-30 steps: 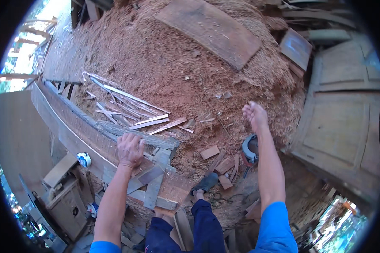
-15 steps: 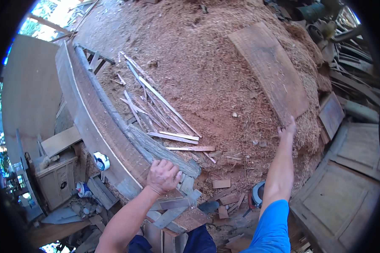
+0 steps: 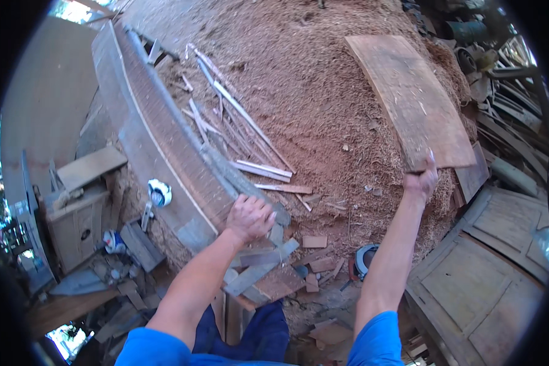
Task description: The person cuts a wood board using a circular saw guided by a square. They then use a tape measure and a pencil to mark other wood boards and sort through a stack of wooden planks on the ground.
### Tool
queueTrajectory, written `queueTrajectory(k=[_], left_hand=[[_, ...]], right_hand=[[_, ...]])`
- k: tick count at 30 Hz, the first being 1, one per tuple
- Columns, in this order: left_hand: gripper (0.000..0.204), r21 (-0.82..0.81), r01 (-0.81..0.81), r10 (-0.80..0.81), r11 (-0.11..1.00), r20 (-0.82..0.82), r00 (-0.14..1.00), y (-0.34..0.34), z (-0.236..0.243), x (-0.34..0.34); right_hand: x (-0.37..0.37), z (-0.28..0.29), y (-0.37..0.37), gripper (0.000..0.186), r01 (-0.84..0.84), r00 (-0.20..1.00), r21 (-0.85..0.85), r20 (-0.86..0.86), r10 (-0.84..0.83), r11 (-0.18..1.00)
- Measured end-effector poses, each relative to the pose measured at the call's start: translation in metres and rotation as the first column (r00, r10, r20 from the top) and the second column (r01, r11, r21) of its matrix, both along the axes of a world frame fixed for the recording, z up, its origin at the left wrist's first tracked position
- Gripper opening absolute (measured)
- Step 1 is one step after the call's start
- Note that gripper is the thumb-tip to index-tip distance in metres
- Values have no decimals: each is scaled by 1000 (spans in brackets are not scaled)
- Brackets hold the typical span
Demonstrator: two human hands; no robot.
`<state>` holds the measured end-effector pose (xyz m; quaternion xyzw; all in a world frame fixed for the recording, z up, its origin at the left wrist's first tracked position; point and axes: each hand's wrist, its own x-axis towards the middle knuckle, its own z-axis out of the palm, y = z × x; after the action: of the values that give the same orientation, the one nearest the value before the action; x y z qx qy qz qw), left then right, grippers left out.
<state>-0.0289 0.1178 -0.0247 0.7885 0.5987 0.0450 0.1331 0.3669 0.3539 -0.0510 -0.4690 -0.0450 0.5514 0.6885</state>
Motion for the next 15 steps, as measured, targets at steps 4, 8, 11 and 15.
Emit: queueTrajectory(k=[4, 8, 11, 15], left_hand=[[31, -39, -31, 32, 999, 17, 999, -4, 8, -5], [60, -152, 8, -9, 988, -7, 1000, -7, 20, -14], [75, -212, 145, -107, 967, 181, 978, -10, 28, -24], [71, -373, 333, -328, 866, 80, 941, -54, 44, 11]], right_hand=[[-29, 96, -142, 63, -2, 998, 29, 67, 0, 1000], [-22, 179, -306, 74, 6, 985, -49, 174, 3, 999], [-41, 241, -382, 75, 141, 938, -153, 337, -82, 978], [-63, 297, -451, 72, 199, 862, -180, 499, -85, 963]])
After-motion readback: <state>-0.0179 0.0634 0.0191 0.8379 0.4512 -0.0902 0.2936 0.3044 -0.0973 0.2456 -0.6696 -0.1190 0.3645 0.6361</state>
